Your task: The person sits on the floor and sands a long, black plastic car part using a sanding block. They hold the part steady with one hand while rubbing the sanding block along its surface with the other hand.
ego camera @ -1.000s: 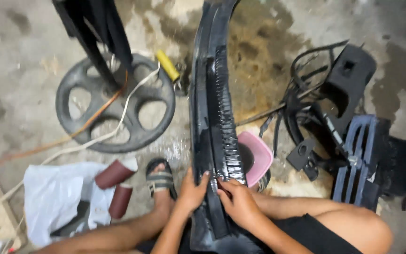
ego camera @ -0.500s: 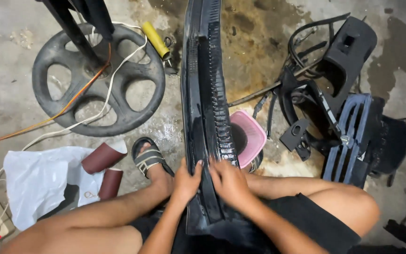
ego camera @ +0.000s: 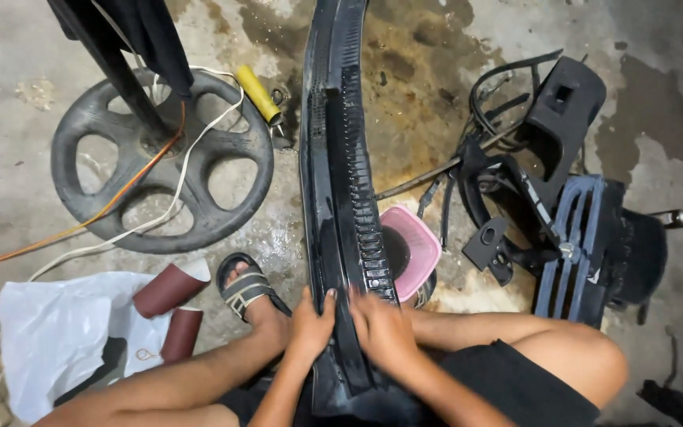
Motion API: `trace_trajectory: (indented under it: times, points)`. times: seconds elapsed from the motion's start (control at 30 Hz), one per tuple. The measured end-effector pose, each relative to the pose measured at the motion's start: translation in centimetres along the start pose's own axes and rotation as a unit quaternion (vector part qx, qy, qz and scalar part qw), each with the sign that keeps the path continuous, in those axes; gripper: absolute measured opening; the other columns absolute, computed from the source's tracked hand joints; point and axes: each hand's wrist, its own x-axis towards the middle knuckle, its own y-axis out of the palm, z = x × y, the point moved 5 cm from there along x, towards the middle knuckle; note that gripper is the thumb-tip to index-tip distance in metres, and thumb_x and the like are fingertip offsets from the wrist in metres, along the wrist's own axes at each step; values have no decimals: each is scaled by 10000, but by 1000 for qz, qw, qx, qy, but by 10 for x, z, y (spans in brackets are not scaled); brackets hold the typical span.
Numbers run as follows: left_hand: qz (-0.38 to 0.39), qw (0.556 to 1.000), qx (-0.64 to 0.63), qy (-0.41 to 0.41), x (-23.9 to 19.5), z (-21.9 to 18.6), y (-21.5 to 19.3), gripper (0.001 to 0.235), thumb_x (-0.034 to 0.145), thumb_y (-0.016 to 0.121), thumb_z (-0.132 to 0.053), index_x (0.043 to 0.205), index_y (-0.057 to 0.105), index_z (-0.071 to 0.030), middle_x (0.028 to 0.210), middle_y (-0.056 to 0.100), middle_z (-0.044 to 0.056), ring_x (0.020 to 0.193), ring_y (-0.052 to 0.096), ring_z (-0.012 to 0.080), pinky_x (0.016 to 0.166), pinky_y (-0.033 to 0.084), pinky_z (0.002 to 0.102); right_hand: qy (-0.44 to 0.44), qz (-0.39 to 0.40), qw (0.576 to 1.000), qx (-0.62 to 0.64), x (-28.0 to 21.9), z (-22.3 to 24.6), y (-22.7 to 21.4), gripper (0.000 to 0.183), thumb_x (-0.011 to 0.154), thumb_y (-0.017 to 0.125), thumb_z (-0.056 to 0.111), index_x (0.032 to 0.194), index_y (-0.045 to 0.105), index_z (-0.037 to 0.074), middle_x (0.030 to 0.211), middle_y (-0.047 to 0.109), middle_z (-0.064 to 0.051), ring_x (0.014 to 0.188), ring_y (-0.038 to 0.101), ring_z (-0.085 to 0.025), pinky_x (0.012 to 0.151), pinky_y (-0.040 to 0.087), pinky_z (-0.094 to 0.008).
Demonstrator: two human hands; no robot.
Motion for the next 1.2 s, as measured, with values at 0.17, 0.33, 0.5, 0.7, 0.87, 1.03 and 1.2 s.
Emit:
trace_trajectory:
  times: [0.17,0.33,0.5,0.7,0.87,1.03,1.2]
  points:
    - [-30,998,-8,59,3,10,6,398,975,526,-445,1196,570,-118,1122,774,174,1078,718,403,919,549,450,7,-41,999,17,19,-6,15,375,991,540,308,1339,660,239,1024,755,-34,855,731,-345,656,558,-508]
    - [-24,999,13,41,12,14,10,438,966,527,-502,1160,562,-110,1104,775,183,1062,719,413,912,558,454,57,-97,994,-2,149,-19,36,322,992,507,309,1183,736,186,1068,752,-72,849,716,-423,658,548,-574]
    - [-5,999,5,34,8,6,1,460,975,511,-484,1240,574,-113,1174,755,191,1125,690,428,963,529,457,-18,-66,998,1,49,18,-9,392,1033,482,258,1377,639,152,1089,761,-144,867,727,-402,667,556,-546]
    - [-15,998,38,48,7,16,4,467,979,504,-514,1188,543,-98,1069,763,215,1026,704,467,893,545,500,-3,-46,999,17,27,14,7,267,1038,467,260,1082,696,131,944,734,-114,856,711,-349,618,532,-528]
    - [5,999,31,23,6,3,-3,560,980,485,-525,1295,528,-64,1181,735,221,1116,683,441,948,540,466,51,-104,993,7,162,-8,33,323,1013,509,280,1215,712,130,991,735,-94,752,712,-400,564,537,-548]
    - [-13,998,44,32,16,15,1,504,969,522,-530,1199,550,-82,1117,747,238,1092,680,468,938,535,490,36,-29,997,56,45,6,2,309,1029,488,298,1224,710,209,990,759,-104,873,723,-374,674,535,-529]
    - [-9,997,41,60,4,10,1,524,989,503,-503,1274,499,-63,1041,776,215,993,741,415,857,579,453,-45,-65,997,-16,17,11,0,367,1002,549,306,1308,694,167,1145,758,-42,928,743,-284,642,571,-478]
